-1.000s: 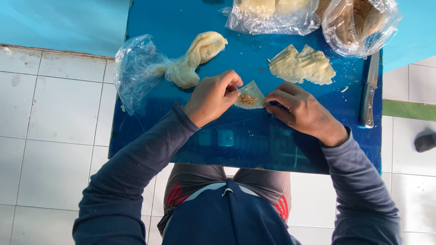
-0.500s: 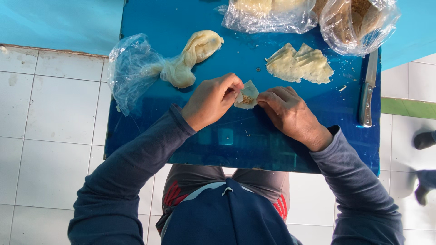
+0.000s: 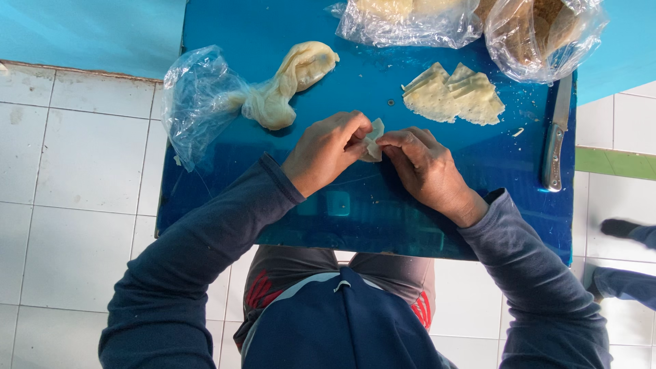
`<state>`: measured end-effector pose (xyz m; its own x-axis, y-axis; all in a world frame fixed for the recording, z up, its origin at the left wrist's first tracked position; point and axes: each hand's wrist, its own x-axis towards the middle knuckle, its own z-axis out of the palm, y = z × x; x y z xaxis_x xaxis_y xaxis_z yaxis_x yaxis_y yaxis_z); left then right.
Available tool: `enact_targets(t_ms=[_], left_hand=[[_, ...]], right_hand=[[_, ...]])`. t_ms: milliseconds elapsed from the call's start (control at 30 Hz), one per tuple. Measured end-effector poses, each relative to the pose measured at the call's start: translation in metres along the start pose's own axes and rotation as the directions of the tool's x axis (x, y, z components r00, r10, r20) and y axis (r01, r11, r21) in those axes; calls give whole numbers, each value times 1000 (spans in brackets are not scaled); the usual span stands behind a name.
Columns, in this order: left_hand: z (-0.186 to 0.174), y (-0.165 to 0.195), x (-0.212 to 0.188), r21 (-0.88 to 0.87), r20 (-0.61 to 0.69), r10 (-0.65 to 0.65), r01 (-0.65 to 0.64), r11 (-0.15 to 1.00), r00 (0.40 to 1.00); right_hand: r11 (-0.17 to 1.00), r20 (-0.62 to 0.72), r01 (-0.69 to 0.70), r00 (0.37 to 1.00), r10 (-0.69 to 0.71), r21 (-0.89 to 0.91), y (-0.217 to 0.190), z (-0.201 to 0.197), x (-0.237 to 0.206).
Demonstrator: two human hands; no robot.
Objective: The person sits at a blue table and folds triangular pastry wrappers around a brown filling, pinching the edges closed by hand and placing the finished pieces on the table. They take wrappers from a plastic-covered stack and filling from a plastic bag, repeating the folding cycle for several pieces.
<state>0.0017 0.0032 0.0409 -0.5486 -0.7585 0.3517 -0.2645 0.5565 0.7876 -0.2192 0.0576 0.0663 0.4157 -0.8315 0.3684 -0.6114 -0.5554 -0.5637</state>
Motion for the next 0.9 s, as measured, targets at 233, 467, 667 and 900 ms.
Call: enact_targets(t_ms=[233,467,667,900], left_hand=[[-1,-3,-1,107,37,9,-13,994,999],[0,-9,0,97,72,68,-75,992,995],[-4,-11,1,139,178,121,-147,979,977],[-6,-10,2,189,210,172,-213,959,962]], right_hand=[[998,7,22,1000,-22,-51,4,3,3],[991,16,55,998,-54,-119,5,5,3],[967,104,173,982,-156,-186,3,-5,9],[921,145,222,972,-184,-319,1,-11,10]])
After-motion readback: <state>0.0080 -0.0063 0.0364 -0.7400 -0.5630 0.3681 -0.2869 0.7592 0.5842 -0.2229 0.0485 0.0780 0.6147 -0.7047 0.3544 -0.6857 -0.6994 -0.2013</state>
